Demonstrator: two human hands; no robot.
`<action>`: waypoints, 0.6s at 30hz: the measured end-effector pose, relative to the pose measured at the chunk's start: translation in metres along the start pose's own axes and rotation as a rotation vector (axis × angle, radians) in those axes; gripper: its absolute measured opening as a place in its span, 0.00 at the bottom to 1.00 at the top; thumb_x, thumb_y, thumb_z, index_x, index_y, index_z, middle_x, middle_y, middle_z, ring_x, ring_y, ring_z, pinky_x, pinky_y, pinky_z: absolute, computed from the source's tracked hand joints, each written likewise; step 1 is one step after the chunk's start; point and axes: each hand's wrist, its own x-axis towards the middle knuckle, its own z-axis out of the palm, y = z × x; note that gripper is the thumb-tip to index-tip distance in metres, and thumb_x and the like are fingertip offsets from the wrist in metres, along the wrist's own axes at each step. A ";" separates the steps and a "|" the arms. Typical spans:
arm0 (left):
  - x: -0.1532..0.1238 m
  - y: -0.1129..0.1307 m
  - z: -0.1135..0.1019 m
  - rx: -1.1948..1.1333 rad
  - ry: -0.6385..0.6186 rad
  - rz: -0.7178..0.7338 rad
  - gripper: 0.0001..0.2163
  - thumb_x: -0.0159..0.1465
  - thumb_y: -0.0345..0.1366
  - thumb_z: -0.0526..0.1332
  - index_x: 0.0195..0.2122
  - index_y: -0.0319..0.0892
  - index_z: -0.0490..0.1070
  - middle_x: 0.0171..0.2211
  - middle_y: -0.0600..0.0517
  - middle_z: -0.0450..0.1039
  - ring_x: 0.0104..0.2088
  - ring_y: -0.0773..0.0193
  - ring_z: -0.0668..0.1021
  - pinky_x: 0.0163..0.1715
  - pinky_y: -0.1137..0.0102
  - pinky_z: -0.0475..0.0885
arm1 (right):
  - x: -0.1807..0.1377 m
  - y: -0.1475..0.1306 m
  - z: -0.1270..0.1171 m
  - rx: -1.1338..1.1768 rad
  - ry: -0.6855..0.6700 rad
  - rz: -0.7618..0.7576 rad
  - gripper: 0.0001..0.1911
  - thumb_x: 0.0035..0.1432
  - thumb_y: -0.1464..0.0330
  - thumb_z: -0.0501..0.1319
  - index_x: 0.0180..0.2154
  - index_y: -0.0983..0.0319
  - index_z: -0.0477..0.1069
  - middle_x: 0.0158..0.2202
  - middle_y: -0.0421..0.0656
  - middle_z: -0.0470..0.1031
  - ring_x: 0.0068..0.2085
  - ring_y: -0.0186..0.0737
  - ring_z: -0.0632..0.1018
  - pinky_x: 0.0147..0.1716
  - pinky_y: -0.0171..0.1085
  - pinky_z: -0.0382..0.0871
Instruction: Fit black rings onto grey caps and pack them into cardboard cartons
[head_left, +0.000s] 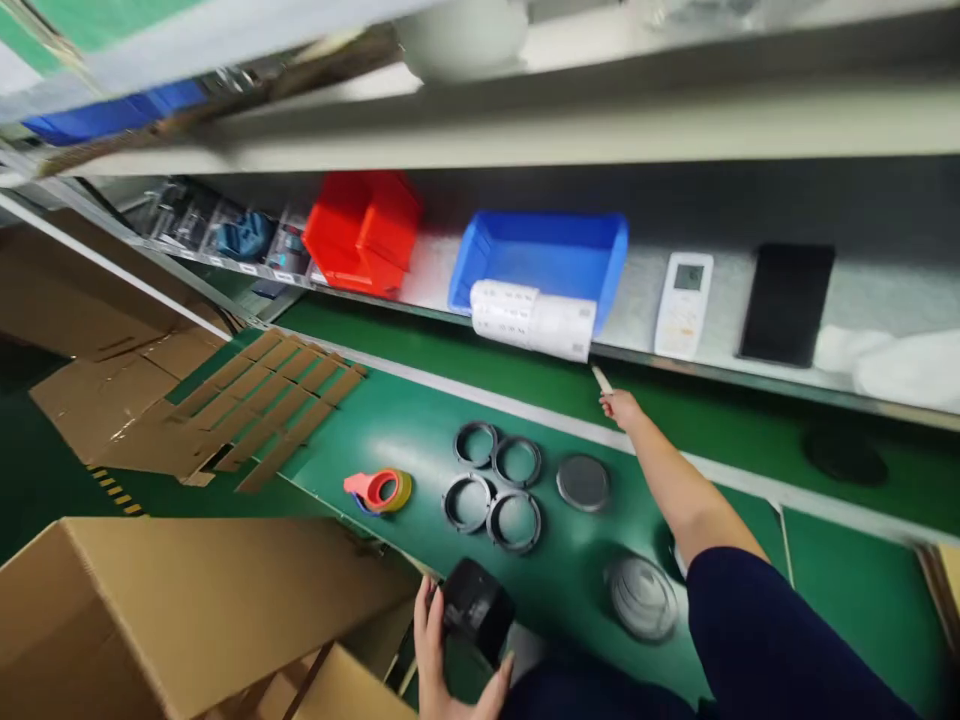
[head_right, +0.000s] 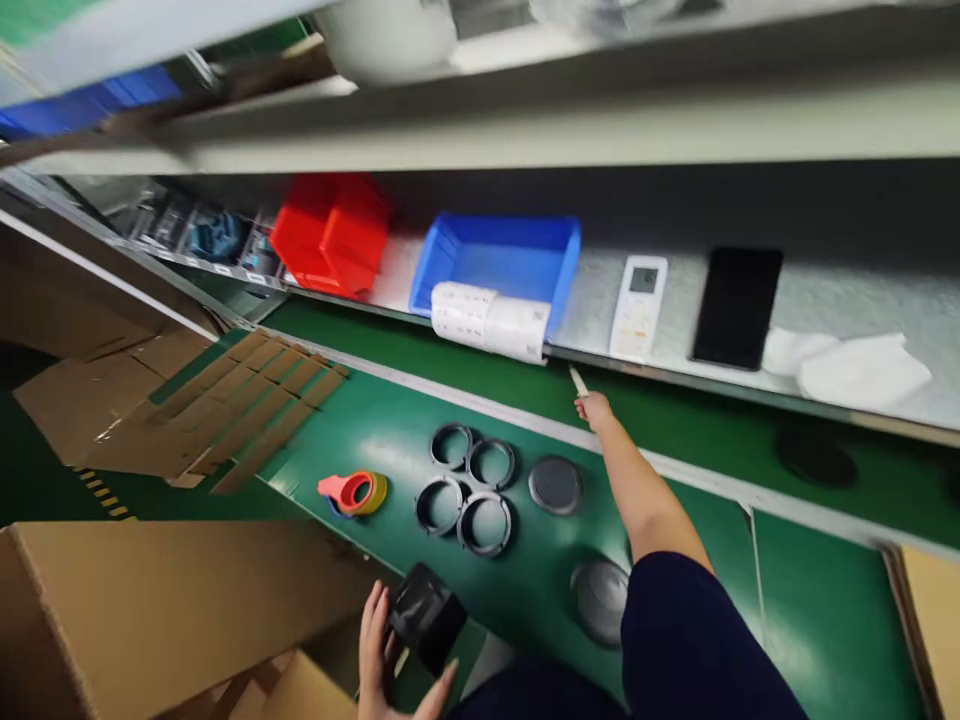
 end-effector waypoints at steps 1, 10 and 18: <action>-0.007 0.003 -0.002 0.011 -0.037 0.015 0.43 0.53 0.48 0.73 0.69 0.74 0.55 0.74 0.58 0.50 0.71 0.37 0.60 0.63 0.41 0.68 | -0.006 0.006 -0.022 0.037 -0.001 0.018 0.08 0.66 0.74 0.63 0.33 0.63 0.67 0.21 0.35 0.68 0.17 0.26 0.65 0.16 0.26 0.60; -0.040 0.015 -0.006 0.035 -0.244 0.091 0.44 0.59 0.45 0.71 0.73 0.62 0.48 0.76 0.49 0.45 0.74 0.42 0.53 0.68 0.46 0.62 | -0.098 0.061 -0.183 0.320 0.022 -0.011 0.08 0.68 0.77 0.58 0.34 0.63 0.70 0.30 0.46 0.79 0.29 0.31 0.77 0.31 0.29 0.75; -0.050 0.040 0.004 0.091 -0.346 0.041 0.44 0.60 0.47 0.70 0.73 0.62 0.48 0.76 0.51 0.43 0.74 0.44 0.55 0.68 0.51 0.64 | -0.145 0.089 -0.239 0.418 0.013 -0.050 0.03 0.64 0.76 0.62 0.38 0.64 0.73 0.26 0.38 0.73 0.21 0.26 0.63 0.21 0.27 0.59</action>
